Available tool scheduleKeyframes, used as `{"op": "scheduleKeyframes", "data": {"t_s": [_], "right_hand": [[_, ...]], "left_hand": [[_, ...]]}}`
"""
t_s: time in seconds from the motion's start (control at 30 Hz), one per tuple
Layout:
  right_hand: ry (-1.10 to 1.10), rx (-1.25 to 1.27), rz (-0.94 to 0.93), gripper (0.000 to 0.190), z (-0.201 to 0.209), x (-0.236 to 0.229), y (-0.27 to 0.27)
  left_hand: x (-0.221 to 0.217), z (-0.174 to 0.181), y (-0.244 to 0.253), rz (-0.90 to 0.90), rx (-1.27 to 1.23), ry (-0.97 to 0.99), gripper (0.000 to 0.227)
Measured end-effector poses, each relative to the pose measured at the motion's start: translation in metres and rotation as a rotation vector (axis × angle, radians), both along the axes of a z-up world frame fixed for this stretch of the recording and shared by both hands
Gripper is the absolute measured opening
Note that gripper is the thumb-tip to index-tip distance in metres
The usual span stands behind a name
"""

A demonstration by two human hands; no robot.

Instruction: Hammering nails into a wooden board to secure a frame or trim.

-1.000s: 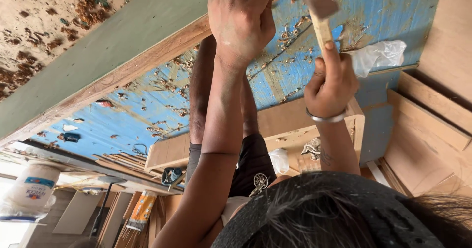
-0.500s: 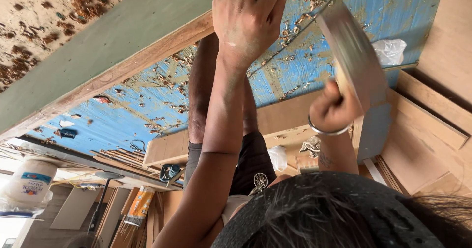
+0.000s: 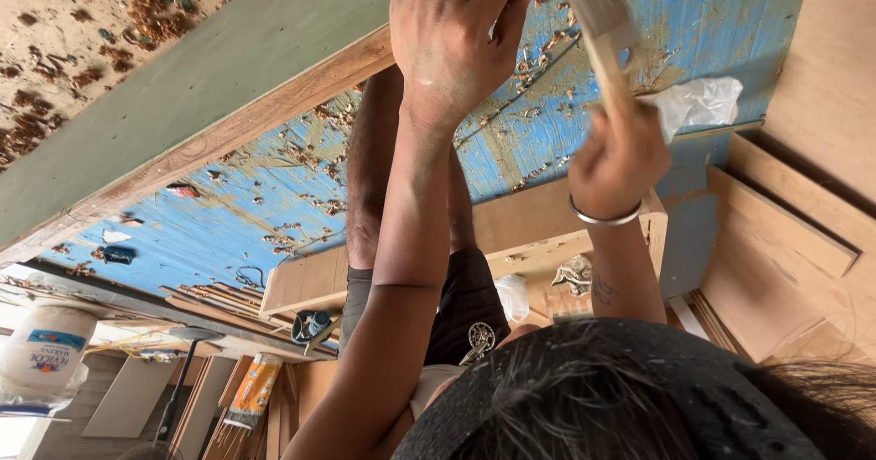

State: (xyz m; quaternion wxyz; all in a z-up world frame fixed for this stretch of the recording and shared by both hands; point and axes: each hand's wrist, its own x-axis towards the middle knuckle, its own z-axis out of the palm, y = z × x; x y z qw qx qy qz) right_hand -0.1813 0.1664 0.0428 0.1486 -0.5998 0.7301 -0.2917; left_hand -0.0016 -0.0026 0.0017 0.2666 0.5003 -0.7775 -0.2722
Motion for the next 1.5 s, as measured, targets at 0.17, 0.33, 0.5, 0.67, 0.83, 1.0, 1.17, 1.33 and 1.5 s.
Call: {"op": "scheduleKeyframes", "data": {"t_s": [0.17, 0.33, 0.5, 0.67, 0.83, 1.0, 1.17, 1.33, 1.5], "right_hand": [[0.068, 0.117, 0.061, 0.028, 0.006, 0.0, 0.004], [0.023, 0.005, -0.012, 0.025, -0.01, -0.001, 0.011], [0.064, 0.059, 0.033, 0.028, 0.023, 0.016, -0.019], [-0.027, -0.181, 0.045, 0.022, 0.006, 0.006, -0.015], [0.097, 0.128, 0.02, 0.032, 0.03, 0.008, -0.017], [0.072, -0.008, -0.019, 0.033, 0.006, 0.006, -0.002], [0.176, 0.211, -0.009, 0.034, 0.03, 0.008, -0.012], [0.148, 0.084, 0.029, 0.033, 0.016, 0.007, -0.01], [0.276, 0.04, 0.024, 0.031, -0.001, -0.033, -0.017]], "left_hand": [[0.0, 0.001, 0.0, -0.004, 0.034, -0.008, 0.039], [-0.002, 0.004, -0.003, 0.006, 0.035, -0.033, 0.036], [-0.002, 0.003, -0.001, 0.007, 0.052, -0.015, 0.038], [-0.002, 0.005, -0.003, 0.009, 0.034, -0.027, 0.036], [-0.002, 0.007, -0.003, -0.002, 0.058, 0.002, 0.035], [-0.003, 0.004, -0.003, 0.013, 0.027, -0.002, 0.032], [-0.004, 0.007, -0.002, 0.005, 0.082, -0.008, 0.032], [-0.005, 0.002, 0.0, 0.027, 0.042, -0.008, 0.031], [-0.004, 0.01, -0.004, 0.016, 0.06, -0.017, 0.035]]}}
